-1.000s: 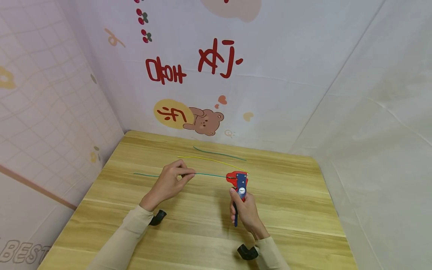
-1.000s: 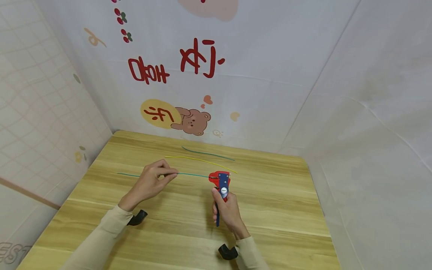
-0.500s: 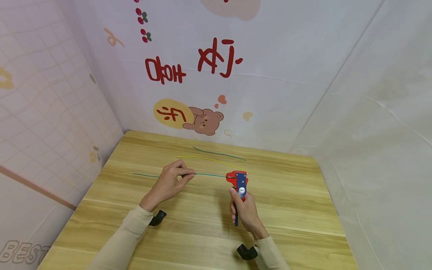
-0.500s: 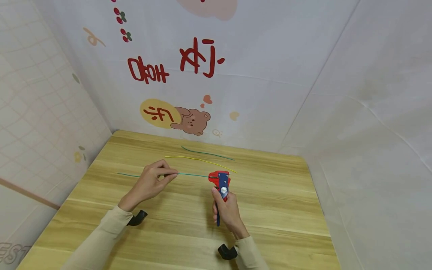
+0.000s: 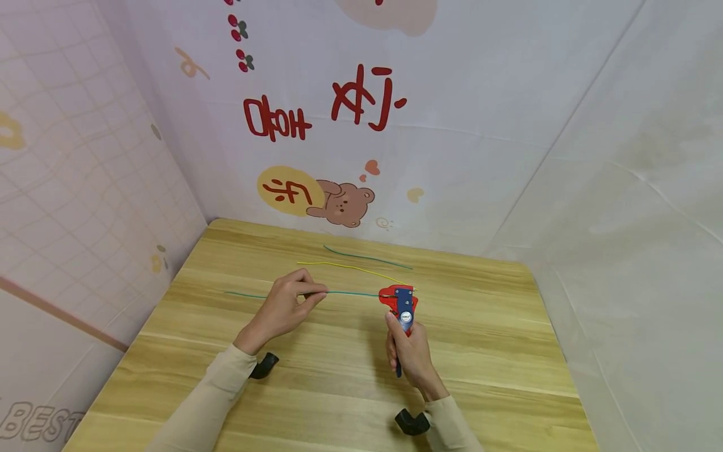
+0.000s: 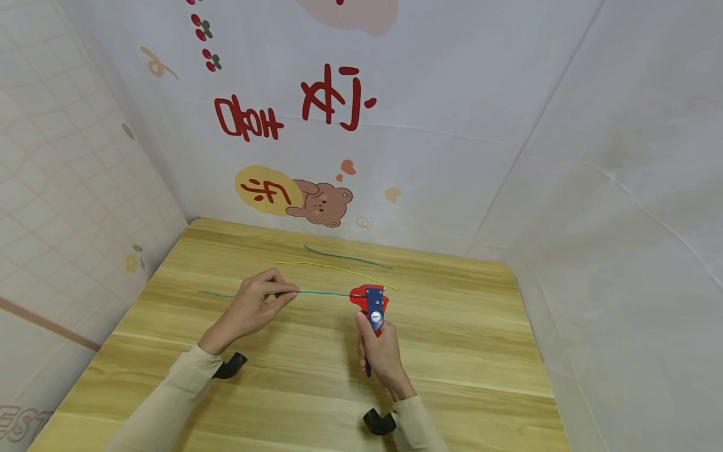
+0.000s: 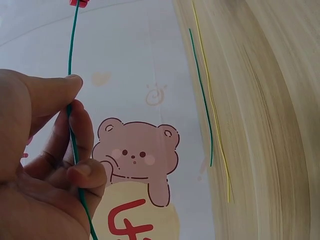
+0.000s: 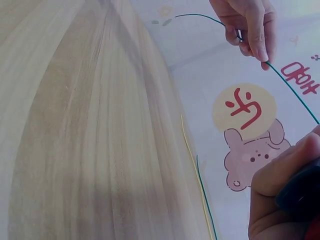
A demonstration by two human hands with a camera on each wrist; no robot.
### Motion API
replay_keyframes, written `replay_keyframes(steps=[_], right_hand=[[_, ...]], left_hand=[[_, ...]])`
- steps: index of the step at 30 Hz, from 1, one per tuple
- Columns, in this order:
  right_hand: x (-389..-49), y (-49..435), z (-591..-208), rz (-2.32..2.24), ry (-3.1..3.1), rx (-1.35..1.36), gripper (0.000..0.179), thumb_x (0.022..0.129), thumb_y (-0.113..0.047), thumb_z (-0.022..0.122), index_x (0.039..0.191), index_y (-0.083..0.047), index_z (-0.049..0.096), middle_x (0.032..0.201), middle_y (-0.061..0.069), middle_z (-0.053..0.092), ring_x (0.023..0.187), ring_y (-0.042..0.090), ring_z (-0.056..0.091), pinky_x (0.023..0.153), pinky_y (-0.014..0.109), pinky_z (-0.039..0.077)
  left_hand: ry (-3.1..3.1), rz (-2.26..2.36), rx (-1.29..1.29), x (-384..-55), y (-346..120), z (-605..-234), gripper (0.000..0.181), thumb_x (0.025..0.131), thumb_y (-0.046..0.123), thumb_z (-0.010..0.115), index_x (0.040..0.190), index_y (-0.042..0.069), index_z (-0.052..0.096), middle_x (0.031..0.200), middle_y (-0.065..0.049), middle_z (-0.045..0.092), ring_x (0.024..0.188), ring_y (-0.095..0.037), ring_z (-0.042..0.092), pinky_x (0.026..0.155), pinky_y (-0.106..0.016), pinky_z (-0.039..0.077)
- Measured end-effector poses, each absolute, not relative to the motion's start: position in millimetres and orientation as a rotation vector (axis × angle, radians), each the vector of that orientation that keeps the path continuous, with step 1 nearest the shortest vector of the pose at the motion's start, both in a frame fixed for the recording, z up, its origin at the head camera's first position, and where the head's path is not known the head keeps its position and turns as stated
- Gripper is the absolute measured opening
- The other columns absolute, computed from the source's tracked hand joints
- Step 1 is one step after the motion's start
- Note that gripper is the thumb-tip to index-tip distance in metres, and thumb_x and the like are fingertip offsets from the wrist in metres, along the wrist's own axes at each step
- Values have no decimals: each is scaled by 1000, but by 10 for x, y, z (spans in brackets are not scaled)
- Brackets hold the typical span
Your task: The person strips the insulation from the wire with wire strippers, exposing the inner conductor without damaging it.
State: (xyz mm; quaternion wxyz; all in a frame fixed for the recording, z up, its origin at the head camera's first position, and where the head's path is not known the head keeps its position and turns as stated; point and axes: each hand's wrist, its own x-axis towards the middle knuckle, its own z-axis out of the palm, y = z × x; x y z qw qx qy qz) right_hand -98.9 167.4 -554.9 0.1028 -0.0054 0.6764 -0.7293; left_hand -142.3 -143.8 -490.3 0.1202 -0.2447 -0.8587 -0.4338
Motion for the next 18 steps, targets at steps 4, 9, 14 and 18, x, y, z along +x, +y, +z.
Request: replay_keyframes(steps=[4, 9, 14, 18], right_hand=[[-989, 1674, -5554, -2150, 1991, -40, 63, 117, -44, 63, 71, -2, 51, 51, -2, 49, 37, 13, 51, 37, 28, 45], [-986, 1676, -5556, -2143, 1984, -48, 63, 117, -45, 62, 73, -1, 51, 52, -3, 49, 38, 13, 52, 38, 28, 47], [-986, 1678, -5551, -2147, 1957, -46, 60, 119, -42, 59, 77, 0, 51, 54, -3, 49, 40, 13, 53, 40, 27, 47], [-988, 1672, -5541, -2164, 1943, -64, 57, 121, -33, 55, 79, 4, 49, 55, -2, 49, 40, 13, 53, 41, 27, 48]], left_hand=[[-2510, -1279, -706, -1421, -1449, -4908, 10, 100, 5, 85, 108, 8, 90, 90, 3, 68, 78, -6, 63, 67, -26, 53], [-2500, -1289, -709, -1424, -1458, -4909, 10, 101, 5, 85, 108, 9, 90, 91, 2, 69, 79, -7, 64, 68, -29, 55], [-2492, -1293, -702, -1420, -1466, -4903, 9, 101, 6, 85, 107, 9, 90, 91, 2, 69, 78, -6, 63, 68, -24, 51], [-2490, -1295, -704, -1421, -1468, -4904, 9, 101, 7, 85, 107, 10, 90, 91, 2, 69, 79, -6, 64, 68, -24, 51]])
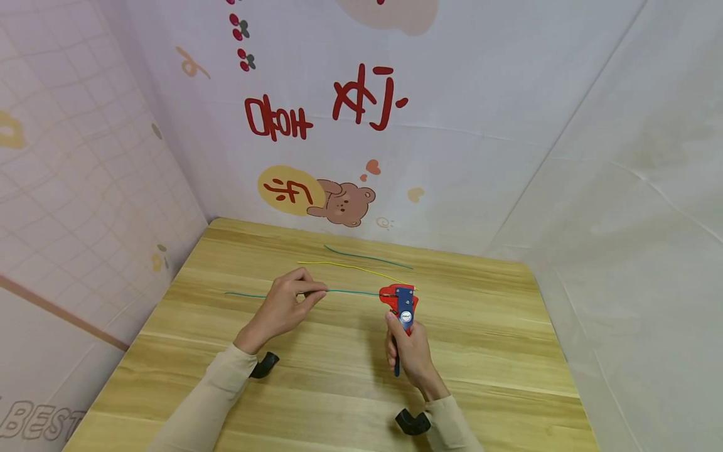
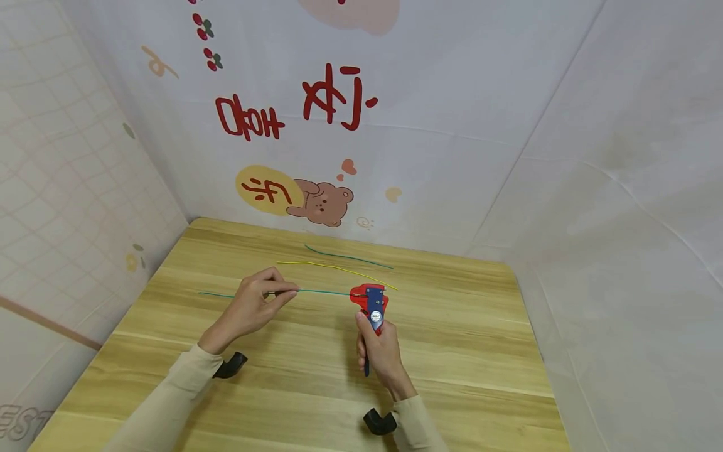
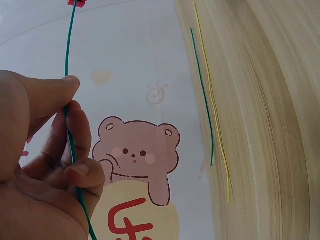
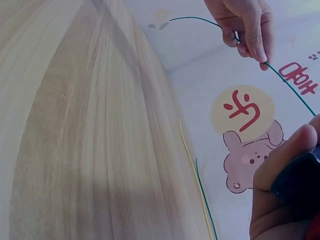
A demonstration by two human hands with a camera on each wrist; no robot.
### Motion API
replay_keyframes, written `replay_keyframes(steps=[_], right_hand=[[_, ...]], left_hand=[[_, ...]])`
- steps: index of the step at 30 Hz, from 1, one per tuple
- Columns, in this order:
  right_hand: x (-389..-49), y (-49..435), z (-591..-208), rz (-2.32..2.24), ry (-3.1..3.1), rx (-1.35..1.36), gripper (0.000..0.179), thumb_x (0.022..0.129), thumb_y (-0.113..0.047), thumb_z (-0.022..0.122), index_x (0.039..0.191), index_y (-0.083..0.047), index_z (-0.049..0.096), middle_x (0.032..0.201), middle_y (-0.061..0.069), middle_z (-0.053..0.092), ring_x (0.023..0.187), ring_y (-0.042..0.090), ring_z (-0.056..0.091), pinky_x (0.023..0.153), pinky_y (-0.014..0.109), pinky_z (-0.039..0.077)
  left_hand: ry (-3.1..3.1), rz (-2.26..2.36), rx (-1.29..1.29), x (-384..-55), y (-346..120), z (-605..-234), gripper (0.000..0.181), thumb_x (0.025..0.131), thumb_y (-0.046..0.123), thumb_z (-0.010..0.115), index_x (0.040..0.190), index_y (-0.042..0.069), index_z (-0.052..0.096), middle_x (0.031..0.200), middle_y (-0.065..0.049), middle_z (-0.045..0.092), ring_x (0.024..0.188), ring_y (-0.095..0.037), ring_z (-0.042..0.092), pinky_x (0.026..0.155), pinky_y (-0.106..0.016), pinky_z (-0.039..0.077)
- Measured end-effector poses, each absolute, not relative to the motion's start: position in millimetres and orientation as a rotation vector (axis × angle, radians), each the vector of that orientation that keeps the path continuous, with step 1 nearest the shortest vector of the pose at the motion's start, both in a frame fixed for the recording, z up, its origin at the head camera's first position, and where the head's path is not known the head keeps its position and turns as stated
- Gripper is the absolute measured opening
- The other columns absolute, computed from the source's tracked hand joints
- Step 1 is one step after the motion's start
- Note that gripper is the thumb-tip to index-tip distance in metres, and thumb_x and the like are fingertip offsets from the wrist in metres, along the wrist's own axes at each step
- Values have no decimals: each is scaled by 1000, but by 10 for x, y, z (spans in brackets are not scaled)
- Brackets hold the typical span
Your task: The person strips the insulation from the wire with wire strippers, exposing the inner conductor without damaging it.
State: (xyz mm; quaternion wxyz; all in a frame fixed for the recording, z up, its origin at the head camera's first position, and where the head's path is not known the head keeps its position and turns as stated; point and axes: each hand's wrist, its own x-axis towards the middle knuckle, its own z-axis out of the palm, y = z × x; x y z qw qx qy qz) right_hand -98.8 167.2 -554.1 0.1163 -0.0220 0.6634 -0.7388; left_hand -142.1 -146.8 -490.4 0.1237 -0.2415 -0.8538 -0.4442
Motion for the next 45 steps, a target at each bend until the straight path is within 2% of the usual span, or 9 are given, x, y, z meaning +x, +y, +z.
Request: replay_keyframes(steps=[5, 12, 22, 45], right_hand=[[-988, 1672, -5532, -2173, 1947, -91, 57, 121, -31, 55, 81, 8, 48, 55, -2, 50, 40, 13, 54, 42, 28, 49], [-987, 1686, -5522, -2172, 1946, -91, 58, 118, -43, 62, 80, 0, 51, 56, -2, 51, 41, 13, 55, 42, 29, 50], [-980, 1706, -5490, -2167, 1942, -75, 52, 118, -43, 61, 82, -5, 54, 57, -3, 51, 42, 12, 55, 43, 27, 50], [-983, 1784, -5536, -2159, 1958, -36, 57, 119, -42, 58, 80, -2, 52, 56, -1, 51, 42, 14, 55, 42, 29, 50]], left_hand=[[-2489, -1299, -707, -1428, -1471, -4908, 9, 101, 7, 85, 107, 10, 90, 91, 2, 69, 79, -6, 64, 69, -24, 52], [-2489, -1307, -716, -1437, -1474, -4902, 10, 102, 7, 84, 109, 10, 90, 90, 2, 68, 77, -5, 60, 67, -23, 49], [-2505, -1324, -698, -1438, -1489, -4897, 10, 102, 7, 84, 109, 10, 90, 90, 2, 68, 77, -4, 59, 68, -23, 49], [-2523, -1318, -664, -1409, -1524, -4906, 10, 101, 6, 85, 110, 9, 90, 92, 2, 69, 81, -6, 64, 68, -23, 48]])
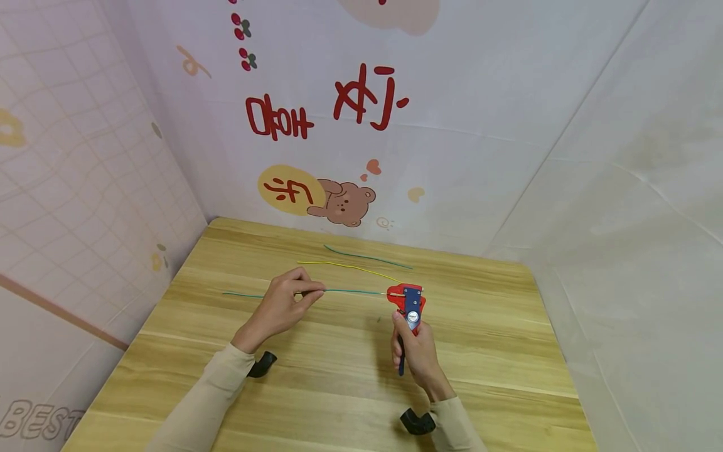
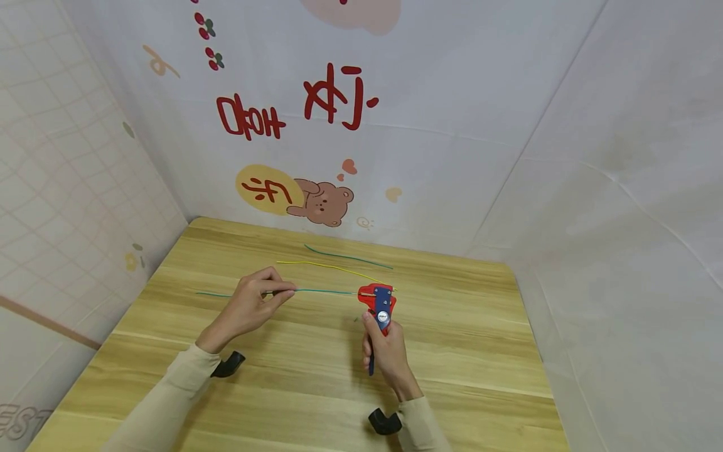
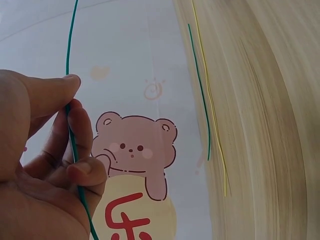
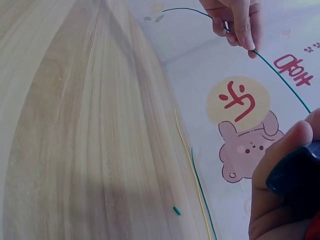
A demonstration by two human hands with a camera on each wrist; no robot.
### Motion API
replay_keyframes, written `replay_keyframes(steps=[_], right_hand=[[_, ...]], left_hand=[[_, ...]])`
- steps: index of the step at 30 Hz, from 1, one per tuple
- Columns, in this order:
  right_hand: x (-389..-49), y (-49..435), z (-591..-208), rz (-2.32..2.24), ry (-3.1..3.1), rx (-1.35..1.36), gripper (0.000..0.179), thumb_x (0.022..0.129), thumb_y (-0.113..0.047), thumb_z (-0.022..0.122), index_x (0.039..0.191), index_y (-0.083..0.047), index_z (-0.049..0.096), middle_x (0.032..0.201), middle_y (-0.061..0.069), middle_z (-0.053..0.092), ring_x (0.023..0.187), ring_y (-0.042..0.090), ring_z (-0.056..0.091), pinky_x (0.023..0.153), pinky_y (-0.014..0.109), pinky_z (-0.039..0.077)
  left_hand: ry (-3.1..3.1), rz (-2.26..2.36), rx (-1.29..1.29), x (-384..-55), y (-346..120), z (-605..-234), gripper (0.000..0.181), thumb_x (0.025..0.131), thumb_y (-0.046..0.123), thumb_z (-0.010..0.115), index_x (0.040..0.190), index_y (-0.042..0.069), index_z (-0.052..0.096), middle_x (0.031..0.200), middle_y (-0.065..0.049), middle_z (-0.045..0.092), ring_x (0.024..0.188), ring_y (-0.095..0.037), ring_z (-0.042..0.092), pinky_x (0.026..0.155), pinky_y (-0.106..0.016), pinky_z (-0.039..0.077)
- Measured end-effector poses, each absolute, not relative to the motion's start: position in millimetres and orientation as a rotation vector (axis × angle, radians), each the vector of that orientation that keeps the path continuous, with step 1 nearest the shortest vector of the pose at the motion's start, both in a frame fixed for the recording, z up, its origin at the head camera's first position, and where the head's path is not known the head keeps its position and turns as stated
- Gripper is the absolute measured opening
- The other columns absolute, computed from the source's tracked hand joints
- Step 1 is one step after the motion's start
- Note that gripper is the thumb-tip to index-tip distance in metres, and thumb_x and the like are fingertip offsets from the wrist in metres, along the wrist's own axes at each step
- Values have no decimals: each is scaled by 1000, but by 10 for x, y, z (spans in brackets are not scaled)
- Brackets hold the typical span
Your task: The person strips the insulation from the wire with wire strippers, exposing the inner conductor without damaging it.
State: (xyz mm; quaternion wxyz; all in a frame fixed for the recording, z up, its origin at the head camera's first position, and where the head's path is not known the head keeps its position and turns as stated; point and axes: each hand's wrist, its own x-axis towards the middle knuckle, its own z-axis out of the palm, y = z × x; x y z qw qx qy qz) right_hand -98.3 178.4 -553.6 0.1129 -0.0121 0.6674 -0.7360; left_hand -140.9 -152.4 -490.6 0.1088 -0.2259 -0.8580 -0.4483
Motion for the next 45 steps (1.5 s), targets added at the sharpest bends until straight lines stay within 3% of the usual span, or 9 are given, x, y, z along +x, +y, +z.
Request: replay_keyframes(steps=[45], right_hand=[[-939, 2029, -5534, -2180, 1975, -45, 45, 119, -40, 59, 92, -4, 57, 61, 1, 59, 47, 17, 64, 48, 40, 60]], left_hand=[[-2627, -1342, -683, -1468, -1520, -5168, 8, 103, 10, 83, 105, 17, 87, 97, 5, 73, 87, -5, 66, 72, -23, 49]])
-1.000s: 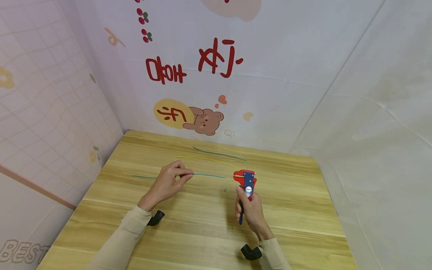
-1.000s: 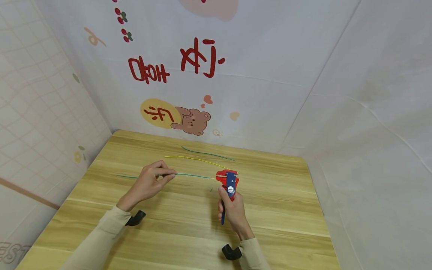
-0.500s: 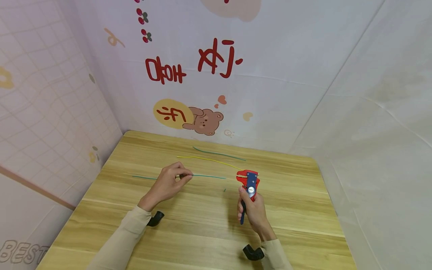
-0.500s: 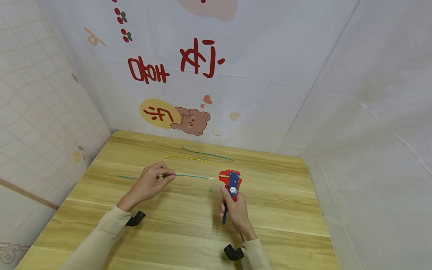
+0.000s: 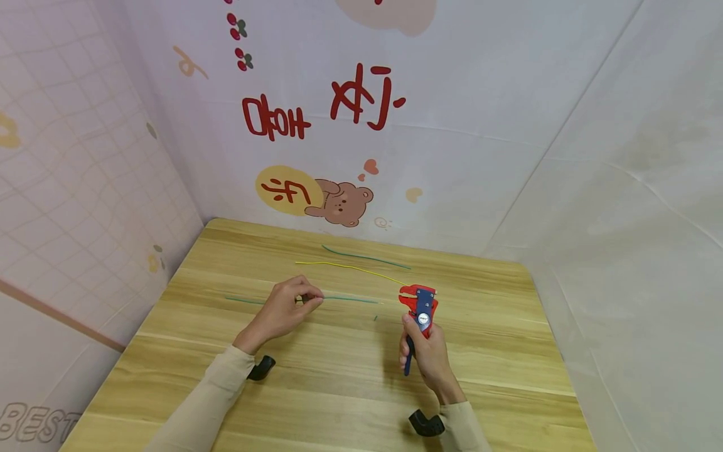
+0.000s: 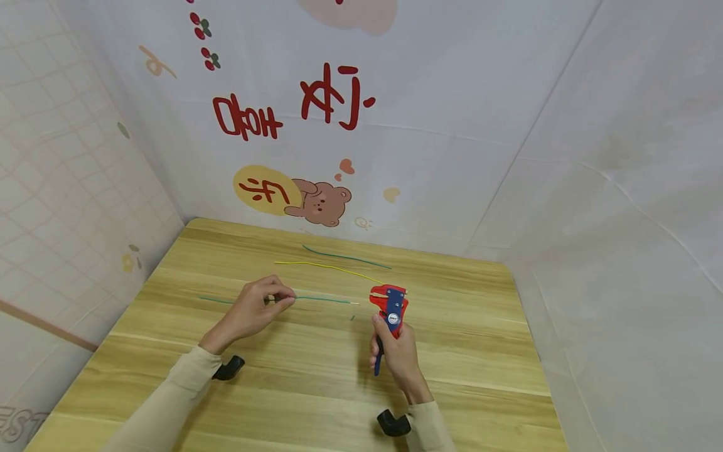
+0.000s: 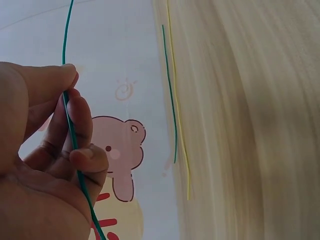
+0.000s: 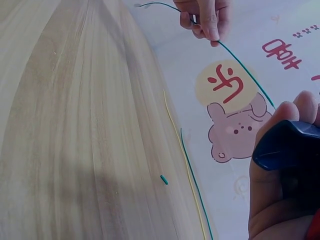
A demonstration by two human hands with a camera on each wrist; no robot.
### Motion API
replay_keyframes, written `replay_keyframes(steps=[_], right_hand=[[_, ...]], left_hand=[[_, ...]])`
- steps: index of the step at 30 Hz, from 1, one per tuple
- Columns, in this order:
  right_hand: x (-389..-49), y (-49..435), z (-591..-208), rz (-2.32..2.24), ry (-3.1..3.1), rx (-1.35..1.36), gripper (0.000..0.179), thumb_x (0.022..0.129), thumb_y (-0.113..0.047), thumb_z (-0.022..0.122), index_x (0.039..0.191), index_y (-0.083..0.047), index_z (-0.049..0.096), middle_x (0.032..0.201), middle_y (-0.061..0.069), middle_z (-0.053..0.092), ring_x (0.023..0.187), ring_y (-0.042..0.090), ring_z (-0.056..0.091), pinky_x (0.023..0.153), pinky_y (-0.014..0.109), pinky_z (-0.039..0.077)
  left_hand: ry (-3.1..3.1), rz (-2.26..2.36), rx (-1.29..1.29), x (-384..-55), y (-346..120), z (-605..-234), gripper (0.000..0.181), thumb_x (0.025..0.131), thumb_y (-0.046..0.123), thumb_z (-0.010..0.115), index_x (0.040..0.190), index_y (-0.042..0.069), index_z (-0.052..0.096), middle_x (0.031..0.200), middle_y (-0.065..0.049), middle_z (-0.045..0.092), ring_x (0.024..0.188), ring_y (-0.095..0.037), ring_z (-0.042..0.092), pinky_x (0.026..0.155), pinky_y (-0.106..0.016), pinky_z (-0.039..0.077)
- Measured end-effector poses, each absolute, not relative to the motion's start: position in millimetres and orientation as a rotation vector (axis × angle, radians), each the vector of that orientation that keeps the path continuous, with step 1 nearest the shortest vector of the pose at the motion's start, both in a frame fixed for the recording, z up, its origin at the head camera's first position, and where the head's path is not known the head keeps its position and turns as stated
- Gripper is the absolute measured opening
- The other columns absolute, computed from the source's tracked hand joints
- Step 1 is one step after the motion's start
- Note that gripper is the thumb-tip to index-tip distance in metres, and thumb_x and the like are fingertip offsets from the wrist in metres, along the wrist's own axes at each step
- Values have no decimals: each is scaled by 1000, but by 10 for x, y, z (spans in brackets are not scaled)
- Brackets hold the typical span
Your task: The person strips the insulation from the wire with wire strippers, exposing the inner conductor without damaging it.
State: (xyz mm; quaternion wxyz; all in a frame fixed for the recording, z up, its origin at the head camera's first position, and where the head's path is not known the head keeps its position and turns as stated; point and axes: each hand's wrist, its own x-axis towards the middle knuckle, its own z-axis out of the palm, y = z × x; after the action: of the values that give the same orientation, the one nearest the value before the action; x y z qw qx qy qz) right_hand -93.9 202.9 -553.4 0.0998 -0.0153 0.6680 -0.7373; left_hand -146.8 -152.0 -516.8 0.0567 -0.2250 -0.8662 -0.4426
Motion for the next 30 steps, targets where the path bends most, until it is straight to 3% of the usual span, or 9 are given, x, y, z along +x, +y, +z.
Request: replay_keyframes(steps=[7, 14, 30], right_hand=[[-936, 2048, -5530, -2190, 1964, -42, 45, 119, -39, 60, 92, -4, 57, 62, 2, 60, 48, 17, 64, 49, 40, 61], [-932, 2059, -5521, -2191, 1985, -91, 44, 120, -36, 59, 91, -2, 57, 63, 3, 61, 49, 17, 67, 51, 52, 63], [-929, 2074, -5531, -2206, 1961, -103, 39, 120, -34, 59, 95, -3, 58, 65, 2, 63, 52, 17, 69, 54, 46, 64]], left_hand=[[-2642, -1352, -673, -1487, -1523, -5279, 9, 103, 12, 84, 104, 20, 87, 97, 7, 73, 87, -4, 66, 72, -23, 50], [-2658, -1359, -668, -1478, -1514, -5359, 10, 103, 10, 84, 104, 20, 86, 96, 8, 73, 87, -4, 65, 74, -23, 51], [-2702, -1369, -670, -1438, -1475, -5528, 5, 104, 11, 83, 106, 7, 86, 96, 7, 74, 88, -2, 64, 78, -23, 54]])
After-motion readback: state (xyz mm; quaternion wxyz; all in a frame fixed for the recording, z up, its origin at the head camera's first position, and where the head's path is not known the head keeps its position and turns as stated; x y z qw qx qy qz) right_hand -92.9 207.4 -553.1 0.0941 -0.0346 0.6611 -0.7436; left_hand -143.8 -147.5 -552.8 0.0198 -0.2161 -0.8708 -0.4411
